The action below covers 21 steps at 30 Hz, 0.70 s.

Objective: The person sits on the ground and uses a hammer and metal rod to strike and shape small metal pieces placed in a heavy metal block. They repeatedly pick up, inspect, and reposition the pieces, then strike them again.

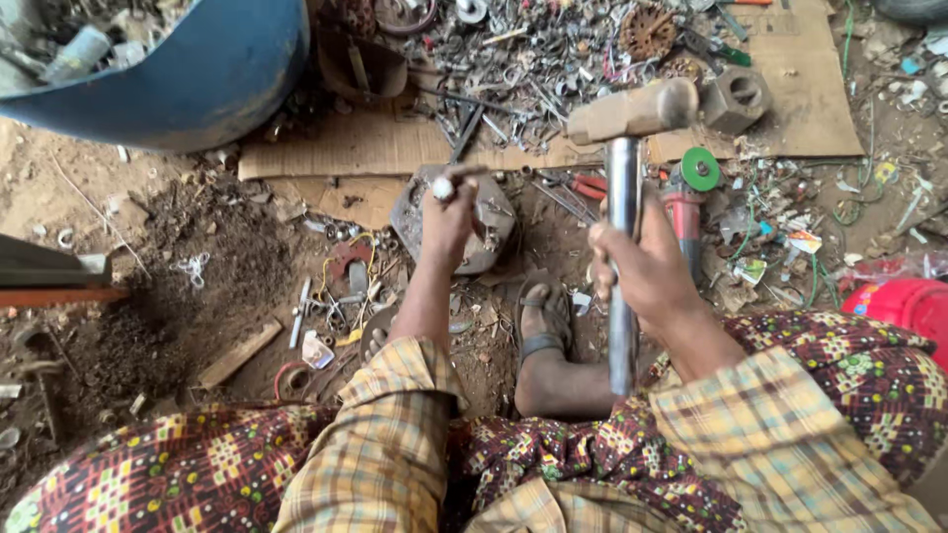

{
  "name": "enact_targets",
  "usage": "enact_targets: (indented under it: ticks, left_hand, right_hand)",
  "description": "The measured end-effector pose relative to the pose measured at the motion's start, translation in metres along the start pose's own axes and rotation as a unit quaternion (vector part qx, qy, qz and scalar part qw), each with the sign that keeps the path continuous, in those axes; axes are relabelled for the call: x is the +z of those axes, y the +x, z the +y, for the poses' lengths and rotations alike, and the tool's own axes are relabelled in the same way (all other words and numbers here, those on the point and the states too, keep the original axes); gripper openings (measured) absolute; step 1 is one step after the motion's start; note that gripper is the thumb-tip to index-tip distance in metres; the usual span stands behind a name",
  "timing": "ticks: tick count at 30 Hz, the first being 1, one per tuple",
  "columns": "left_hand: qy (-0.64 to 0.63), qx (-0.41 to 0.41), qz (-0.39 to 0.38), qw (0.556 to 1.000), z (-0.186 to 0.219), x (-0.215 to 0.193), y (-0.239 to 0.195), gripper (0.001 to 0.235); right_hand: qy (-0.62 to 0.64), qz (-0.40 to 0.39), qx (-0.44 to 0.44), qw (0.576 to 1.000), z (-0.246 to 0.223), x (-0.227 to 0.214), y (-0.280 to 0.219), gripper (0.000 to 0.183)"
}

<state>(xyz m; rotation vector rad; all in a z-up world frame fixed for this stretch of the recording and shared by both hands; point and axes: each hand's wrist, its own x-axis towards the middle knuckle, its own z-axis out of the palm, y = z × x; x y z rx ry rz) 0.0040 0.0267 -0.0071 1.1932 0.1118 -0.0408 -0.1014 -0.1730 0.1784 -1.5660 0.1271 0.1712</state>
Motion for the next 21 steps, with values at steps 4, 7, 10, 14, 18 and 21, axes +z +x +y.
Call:
enact_targets:
  ticks: [4, 7, 10, 14, 18, 21]
  left_hand:
    - [-0.095, 0.028, 0.067, 0.993, 0.009, -0.008, 0.010, 0.026]
    - [-0.131, 0.046, 0.145, 0.980, 0.010, -0.019, 0.023, 0.027]
    - [-0.176, 0.040, 0.226, 0.957, 0.004, -0.031, 0.037, 0.022]
    - [-0.150, 0.078, 0.339, 0.925, -0.012, -0.050, 0.052, 0.021]
    - [-0.139, 0.095, 0.391, 0.905, -0.030, -0.068, 0.059, 0.017]
    - [-0.143, 0.049, 0.400, 0.904, -0.030, -0.068, 0.065, 0.018]
  right_hand:
    - [-0.033, 0.080, 0.129, 0.988, 0.054, -0.017, 0.036, 0.035]
    - [-0.054, 0.081, 0.174, 0.980, 0.127, -0.050, 0.085, 0.018]
    - [-0.012, 0.116, 0.262, 0.958, 0.206, -0.084, 0.137, 0.011]
    - [-0.010, 0.256, 0.298, 0.920, 0.295, -0.077, 0.166, 0.017]
    - [0.056, 0.187, 0.307, 0.931, 0.301, -0.056, 0.155, 0.026]
    - [-0.136, 0.126, 0.324, 0.928, 0.253, -0.033, 0.142, 0.036]
